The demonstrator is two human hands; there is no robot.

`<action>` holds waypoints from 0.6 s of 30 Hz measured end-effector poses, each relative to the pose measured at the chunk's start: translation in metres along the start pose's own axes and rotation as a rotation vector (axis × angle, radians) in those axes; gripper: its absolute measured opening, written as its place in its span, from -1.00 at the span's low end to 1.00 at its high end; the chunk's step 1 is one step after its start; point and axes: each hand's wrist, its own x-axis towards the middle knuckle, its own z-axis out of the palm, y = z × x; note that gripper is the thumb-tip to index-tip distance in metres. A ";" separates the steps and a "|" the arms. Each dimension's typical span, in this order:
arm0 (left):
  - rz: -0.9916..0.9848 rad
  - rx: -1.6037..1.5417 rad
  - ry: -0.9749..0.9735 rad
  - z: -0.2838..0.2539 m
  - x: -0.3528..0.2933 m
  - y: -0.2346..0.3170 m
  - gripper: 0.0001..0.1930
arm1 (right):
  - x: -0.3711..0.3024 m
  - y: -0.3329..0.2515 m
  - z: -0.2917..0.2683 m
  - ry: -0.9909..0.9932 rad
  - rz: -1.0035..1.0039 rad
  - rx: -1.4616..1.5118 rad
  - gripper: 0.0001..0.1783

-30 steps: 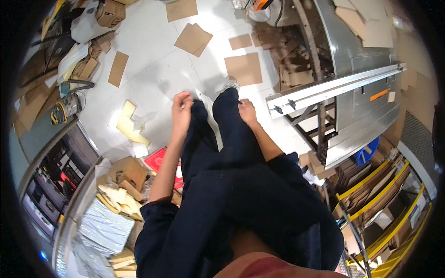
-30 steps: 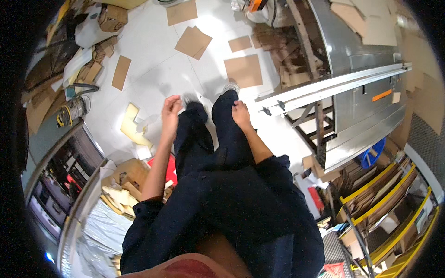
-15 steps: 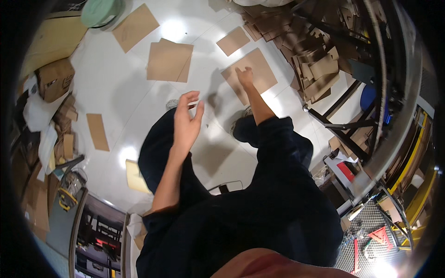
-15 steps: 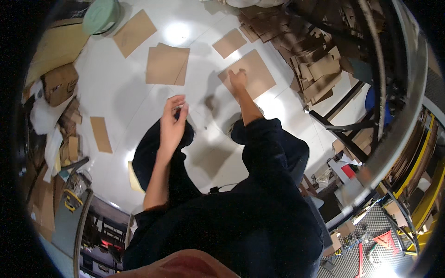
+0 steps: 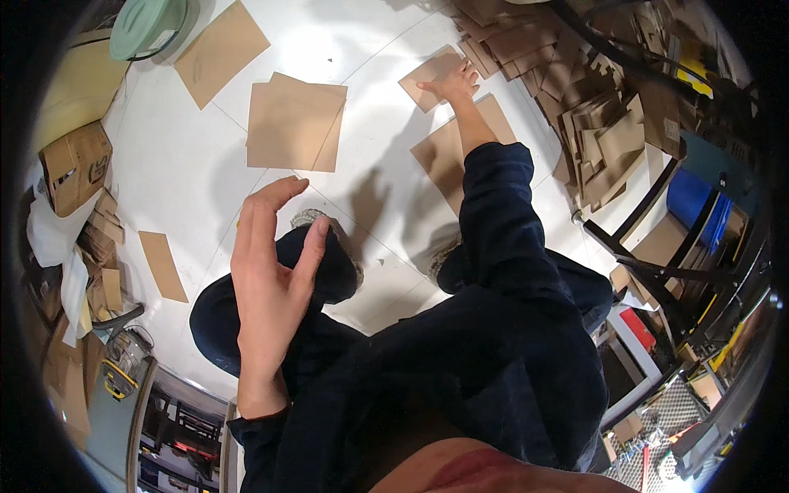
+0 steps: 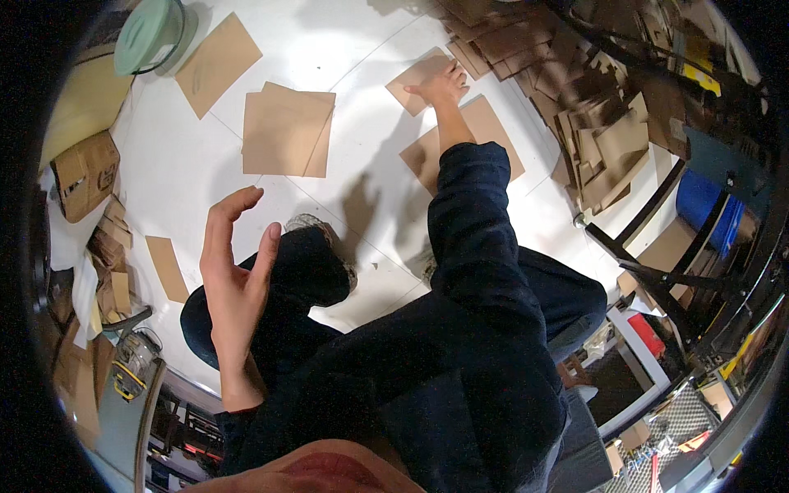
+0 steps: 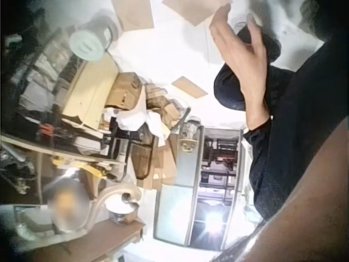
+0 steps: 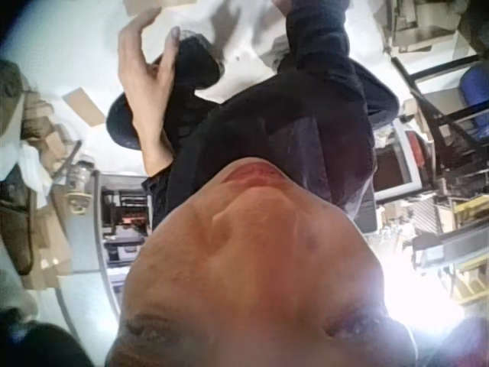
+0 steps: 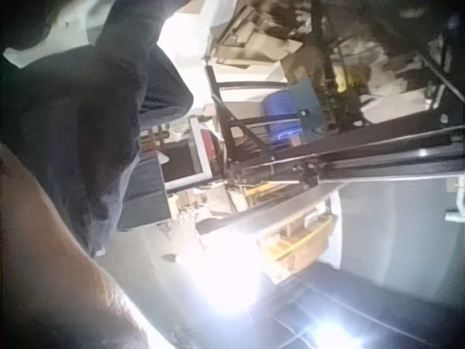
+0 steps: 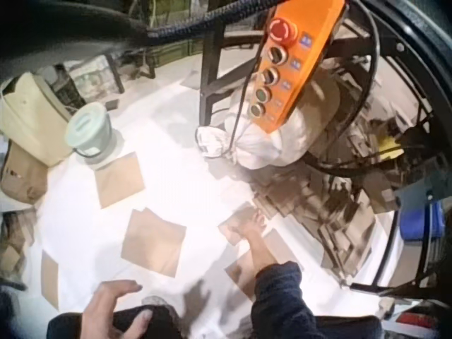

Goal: The person assembles a small wooden box by fitting pre-cut panels together, measures the box with a metal ruler, and cuts additional wooden pieces on a table saw. The person repeatedly measures and cuts pieces to fit the box.

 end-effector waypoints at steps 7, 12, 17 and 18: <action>-0.051 -0.078 0.020 -0.005 -0.004 0.000 -0.68 | -0.024 0.000 -0.001 -0.214 0.163 0.188 0.45; -0.125 -0.057 -0.054 -0.005 -0.003 0.001 -0.73 | -0.098 0.027 0.007 -0.277 -0.043 0.980 -0.38; -0.349 -0.331 0.147 0.014 -0.034 -0.035 -0.68 | -0.302 0.005 -0.064 -0.378 0.130 1.590 -0.46; -0.379 -0.439 0.200 0.021 -0.049 -0.033 -0.65 | -0.348 0.002 -0.098 -0.380 0.216 1.629 -0.42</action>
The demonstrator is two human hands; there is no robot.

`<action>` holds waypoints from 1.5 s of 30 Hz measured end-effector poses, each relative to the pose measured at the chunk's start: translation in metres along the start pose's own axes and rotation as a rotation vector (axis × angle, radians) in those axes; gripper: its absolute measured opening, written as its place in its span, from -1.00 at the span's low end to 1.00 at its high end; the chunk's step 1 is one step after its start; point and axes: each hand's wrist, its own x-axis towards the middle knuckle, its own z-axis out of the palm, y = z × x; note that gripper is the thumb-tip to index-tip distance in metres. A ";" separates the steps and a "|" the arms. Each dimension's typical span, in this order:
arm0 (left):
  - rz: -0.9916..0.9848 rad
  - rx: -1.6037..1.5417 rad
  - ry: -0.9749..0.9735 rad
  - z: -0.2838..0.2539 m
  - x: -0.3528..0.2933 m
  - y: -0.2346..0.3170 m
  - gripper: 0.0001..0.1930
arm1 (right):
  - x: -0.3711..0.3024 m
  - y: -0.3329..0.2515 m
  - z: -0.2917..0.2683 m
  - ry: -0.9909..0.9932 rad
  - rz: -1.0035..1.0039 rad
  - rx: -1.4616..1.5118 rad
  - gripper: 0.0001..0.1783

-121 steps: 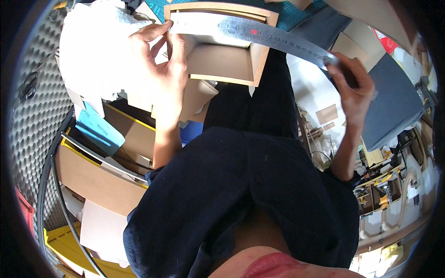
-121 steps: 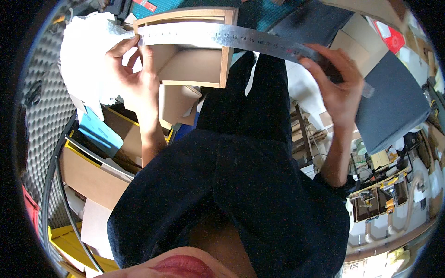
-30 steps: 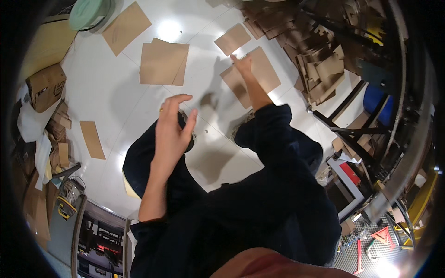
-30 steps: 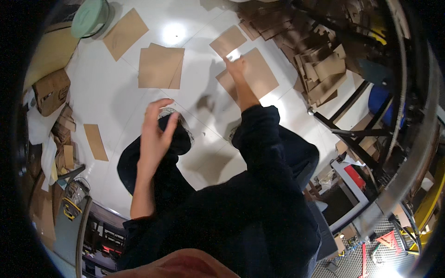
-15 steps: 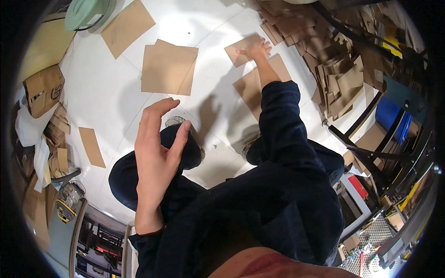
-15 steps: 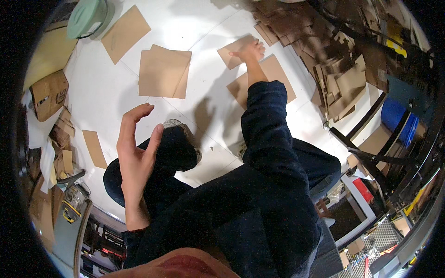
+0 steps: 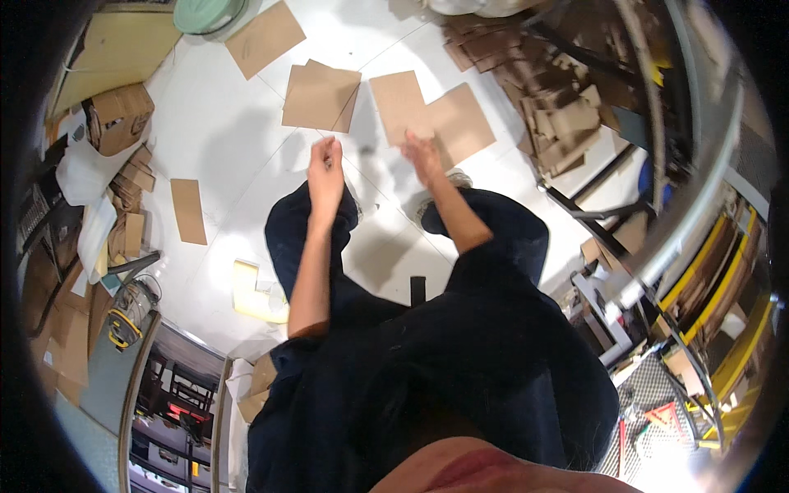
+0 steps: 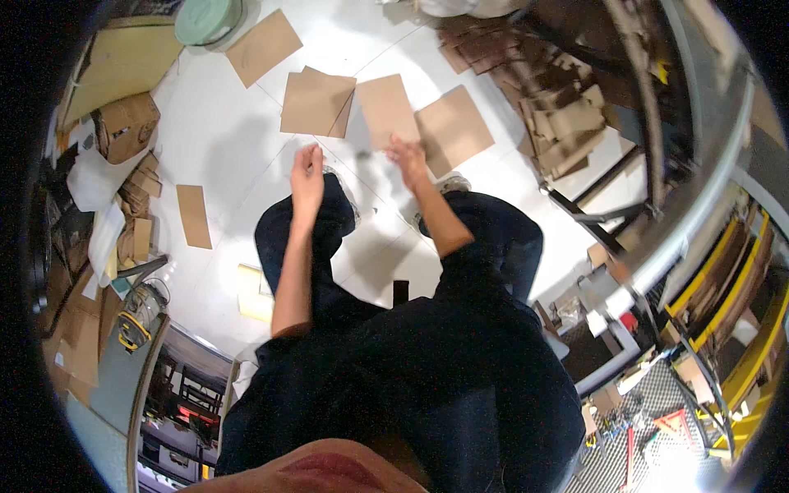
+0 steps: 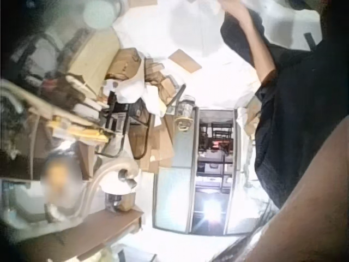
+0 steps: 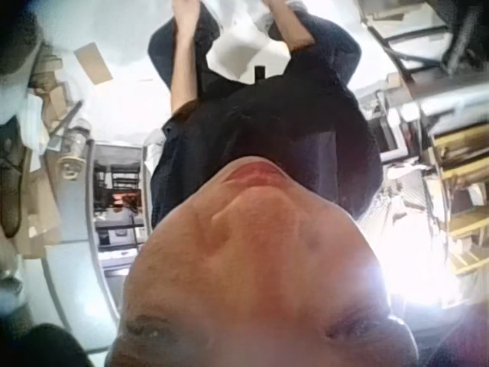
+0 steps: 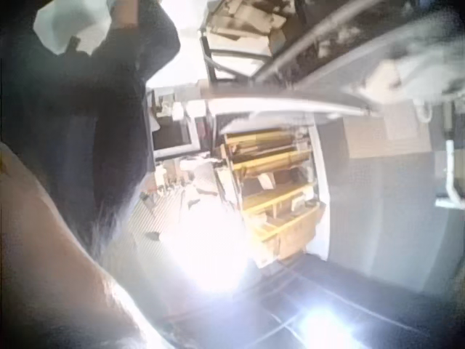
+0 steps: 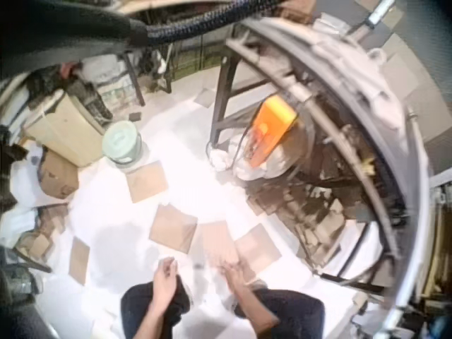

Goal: The person assembles a small wooden box by fitting pre-cut panels together, measures the box with a metal ruler, and cuts additional wooden pieces on a table saw. The person repeatedly measures and cuts pieces to fit the box.

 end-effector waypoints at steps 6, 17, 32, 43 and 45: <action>-0.023 -0.116 -0.218 -0.042 -0.159 0.194 -0.61 | -0.294 -0.114 0.014 -0.124 0.090 -0.014 -0.70; 0.707 0.071 -0.656 -0.011 -0.267 0.483 -0.61 | -0.532 -0.270 -0.057 0.128 -0.426 0.474 -0.77; 1.166 0.791 -0.939 0.406 -0.268 0.505 -0.26 | -0.310 -0.337 -0.274 0.337 -0.436 0.805 -0.66; 1.075 0.842 -0.891 0.420 -0.269 0.502 -0.16 | -0.311 -0.355 -0.277 0.386 -0.311 0.826 -0.75; 1.084 0.838 -0.908 0.421 -0.267 0.504 -0.13 | -0.310 -0.353 -0.276 0.379 -0.302 0.816 -0.74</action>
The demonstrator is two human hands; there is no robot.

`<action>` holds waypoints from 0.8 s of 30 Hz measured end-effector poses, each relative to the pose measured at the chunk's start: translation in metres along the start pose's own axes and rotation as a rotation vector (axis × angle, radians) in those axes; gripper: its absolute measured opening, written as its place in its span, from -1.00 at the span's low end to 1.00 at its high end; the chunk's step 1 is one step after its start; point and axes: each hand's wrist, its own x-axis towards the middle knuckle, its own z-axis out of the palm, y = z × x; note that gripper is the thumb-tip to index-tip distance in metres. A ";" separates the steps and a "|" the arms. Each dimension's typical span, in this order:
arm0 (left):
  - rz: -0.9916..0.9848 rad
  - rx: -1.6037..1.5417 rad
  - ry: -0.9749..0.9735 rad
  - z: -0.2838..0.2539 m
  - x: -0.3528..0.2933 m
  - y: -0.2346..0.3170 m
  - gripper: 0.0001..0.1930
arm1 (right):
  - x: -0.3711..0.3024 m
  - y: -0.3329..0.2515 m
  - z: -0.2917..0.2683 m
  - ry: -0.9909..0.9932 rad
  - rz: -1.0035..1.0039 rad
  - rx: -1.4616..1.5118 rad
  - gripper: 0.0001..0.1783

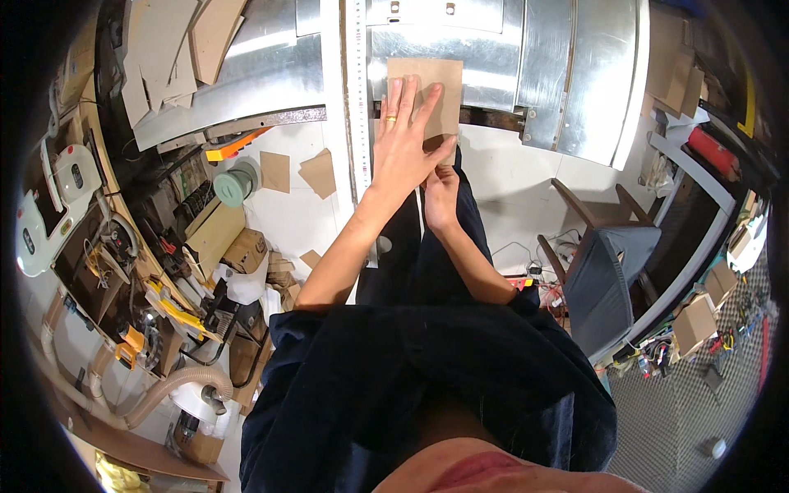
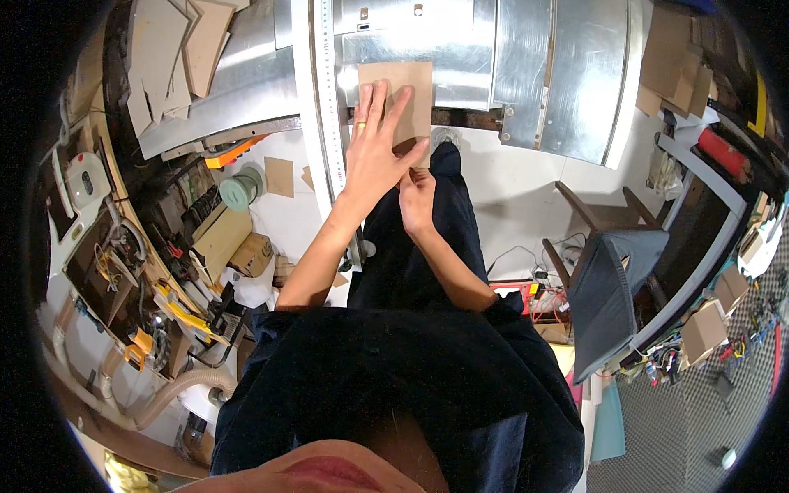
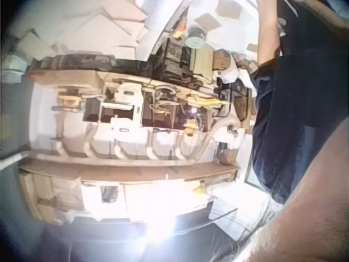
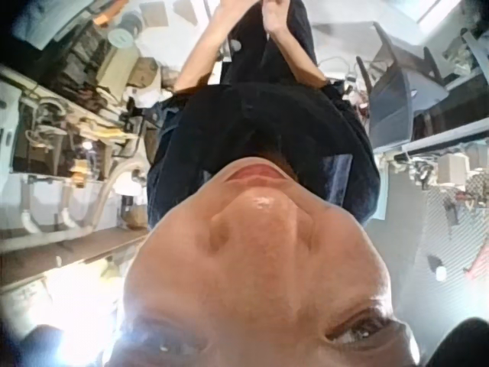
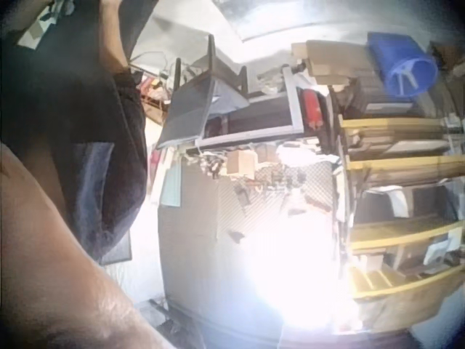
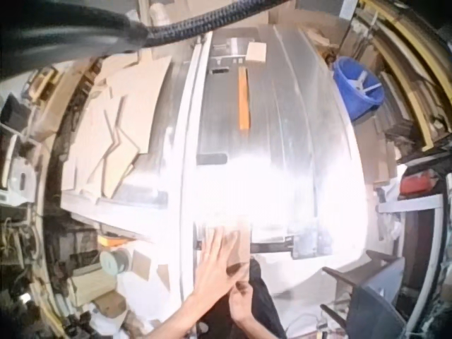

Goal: The person assembles a small wooden box by fitting pre-cut panels together, measures the box with a metal ruler, and cuts additional wooden pieces on a table saw. The person repeatedly measures and cuts pieces to fit the box.

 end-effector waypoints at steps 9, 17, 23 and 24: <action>-0.004 -0.012 0.019 0.001 0.002 -0.007 -0.14 | 0.000 0.008 -0.005 -0.013 0.049 0.021 -0.73; -0.049 -0.070 0.004 0.000 0.001 -0.009 -0.16 | -0.004 0.006 0.002 0.011 0.037 0.070 -0.77; -0.057 -0.085 0.013 0.002 -0.001 -0.008 -0.15 | -0.004 0.004 -0.005 -0.015 0.052 0.050 -0.75; -0.056 -0.084 0.012 0.002 -0.001 -0.007 -0.15 | -0.004 0.004 -0.005 -0.016 0.054 0.053 -0.75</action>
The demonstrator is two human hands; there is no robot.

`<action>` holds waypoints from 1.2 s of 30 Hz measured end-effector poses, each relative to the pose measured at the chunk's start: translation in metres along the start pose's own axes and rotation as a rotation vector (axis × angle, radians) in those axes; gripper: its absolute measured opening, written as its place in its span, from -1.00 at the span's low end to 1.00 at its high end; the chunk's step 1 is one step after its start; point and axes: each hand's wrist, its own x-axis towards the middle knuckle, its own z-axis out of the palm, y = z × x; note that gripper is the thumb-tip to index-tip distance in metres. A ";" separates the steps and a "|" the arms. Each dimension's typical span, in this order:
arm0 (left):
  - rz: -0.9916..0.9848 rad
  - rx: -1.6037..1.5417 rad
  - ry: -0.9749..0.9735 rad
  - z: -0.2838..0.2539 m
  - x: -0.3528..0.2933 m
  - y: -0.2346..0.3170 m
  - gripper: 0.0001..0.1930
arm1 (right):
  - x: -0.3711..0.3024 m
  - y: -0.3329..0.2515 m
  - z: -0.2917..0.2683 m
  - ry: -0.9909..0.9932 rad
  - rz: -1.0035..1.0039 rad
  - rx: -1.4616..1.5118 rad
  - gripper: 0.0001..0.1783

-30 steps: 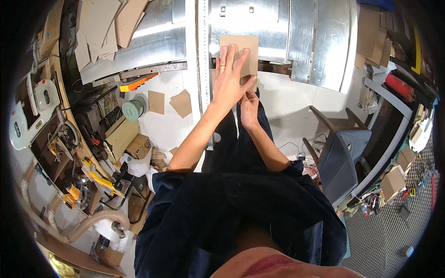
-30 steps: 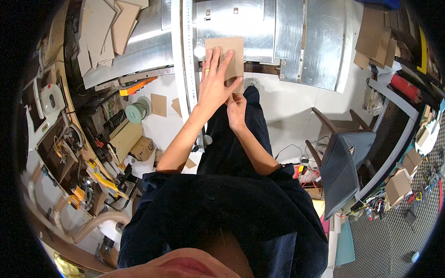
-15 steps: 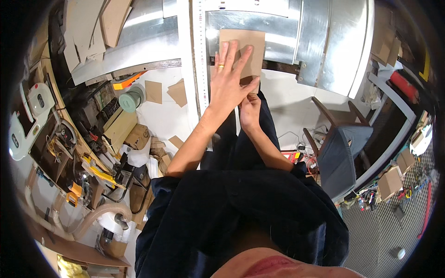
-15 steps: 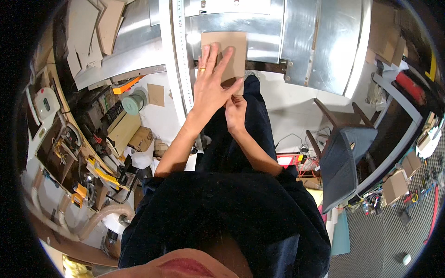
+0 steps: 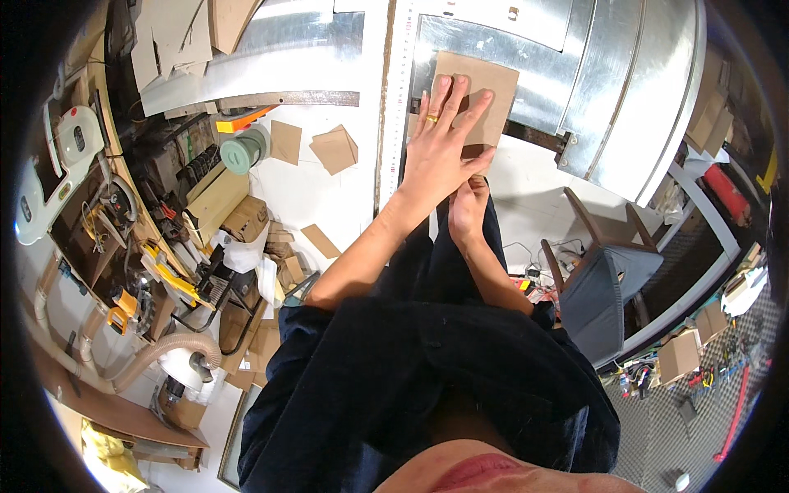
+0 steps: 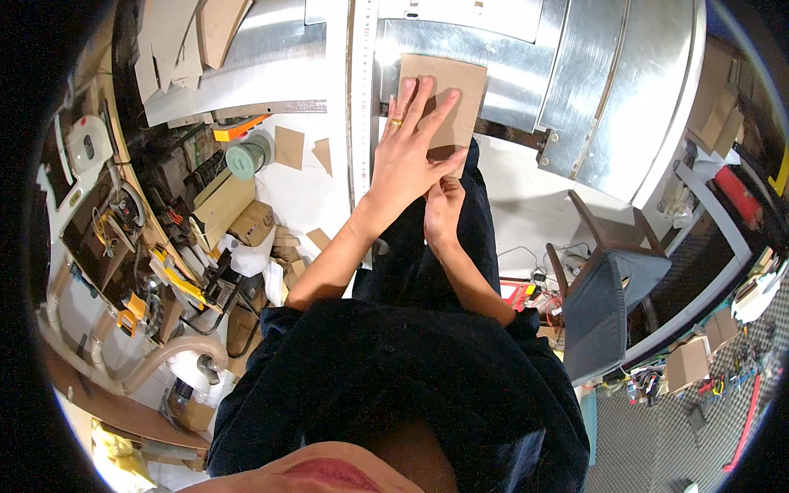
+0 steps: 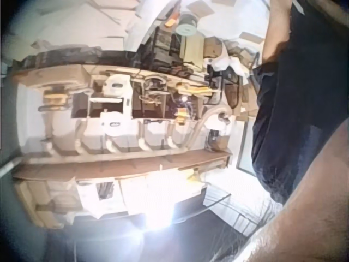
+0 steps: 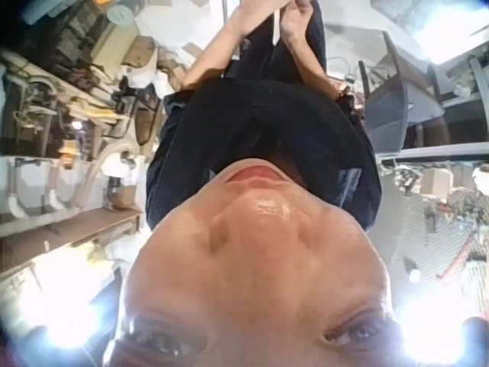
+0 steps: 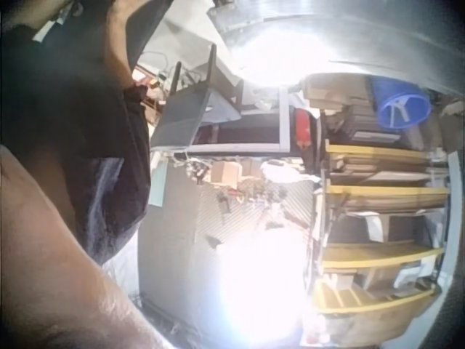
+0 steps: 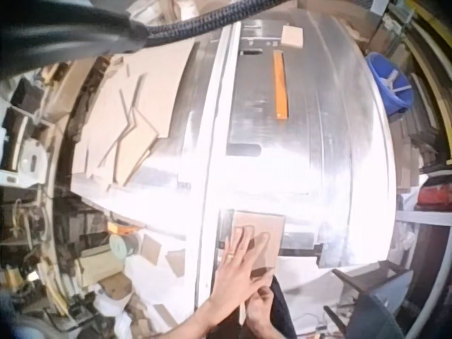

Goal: The person assembles a small wooden box by fitting pre-cut panels together, measures the box with a metal ruler, and cuts additional wooden pieces on a table saw. The person repeatedly measures and cuts pieces to fit the box.

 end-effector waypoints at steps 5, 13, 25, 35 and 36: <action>0.003 0.027 -0.011 -0.002 0.000 0.002 -0.14 | -0.004 -0.008 0.010 0.019 0.003 0.041 -0.74; -0.069 -0.142 0.356 -0.082 0.029 -0.037 -0.41 | 0.016 -0.043 0.026 -0.020 -0.045 0.008 -0.63; 0.363 0.069 0.147 -0.095 0.098 -0.166 -0.39 | -0.026 0.013 0.027 -0.055 -0.247 -0.788 -0.41; 0.392 0.081 0.150 -0.094 0.097 -0.170 -0.41 | -0.049 0.035 0.088 0.036 -0.265 -1.092 -0.28; 0.396 0.081 0.151 -0.094 0.098 -0.171 -0.41 | -0.046 0.037 0.089 0.046 -0.269 -1.085 -0.29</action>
